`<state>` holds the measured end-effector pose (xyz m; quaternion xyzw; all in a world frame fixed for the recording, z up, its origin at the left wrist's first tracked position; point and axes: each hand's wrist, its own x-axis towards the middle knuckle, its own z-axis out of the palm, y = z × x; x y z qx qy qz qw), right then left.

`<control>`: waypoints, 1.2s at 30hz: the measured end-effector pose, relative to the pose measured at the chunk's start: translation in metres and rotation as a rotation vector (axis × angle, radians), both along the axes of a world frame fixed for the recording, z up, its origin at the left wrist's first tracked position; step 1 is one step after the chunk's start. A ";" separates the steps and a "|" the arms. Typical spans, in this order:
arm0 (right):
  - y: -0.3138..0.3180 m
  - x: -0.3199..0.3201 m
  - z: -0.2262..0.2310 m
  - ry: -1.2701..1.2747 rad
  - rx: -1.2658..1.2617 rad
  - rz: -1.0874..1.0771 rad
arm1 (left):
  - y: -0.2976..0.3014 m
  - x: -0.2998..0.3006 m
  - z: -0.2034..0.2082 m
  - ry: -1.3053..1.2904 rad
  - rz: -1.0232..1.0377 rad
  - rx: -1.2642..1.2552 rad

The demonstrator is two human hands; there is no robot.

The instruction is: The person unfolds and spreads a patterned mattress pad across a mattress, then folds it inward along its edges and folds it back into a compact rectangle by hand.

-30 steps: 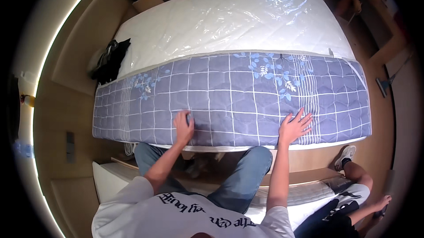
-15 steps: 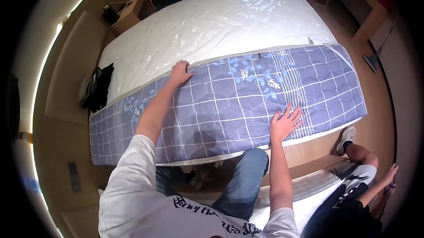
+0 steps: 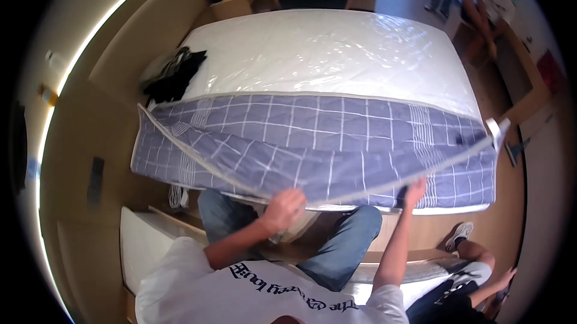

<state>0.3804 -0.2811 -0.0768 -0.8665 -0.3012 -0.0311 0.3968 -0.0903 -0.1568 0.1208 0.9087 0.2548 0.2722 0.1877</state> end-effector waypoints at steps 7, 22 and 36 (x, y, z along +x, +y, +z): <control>-0.080 -0.060 0.071 1.168 1.118 -0.207 | -0.048 -0.130 -0.043 0.039 0.593 -0.672; -0.155 -0.027 0.052 0.391 0.251 -0.025 | 0.143 -0.379 -0.125 -0.494 1.740 -0.774; -0.219 -0.019 0.188 0.082 0.638 -0.036 | 0.132 -0.452 -0.008 -1.664 0.955 -0.533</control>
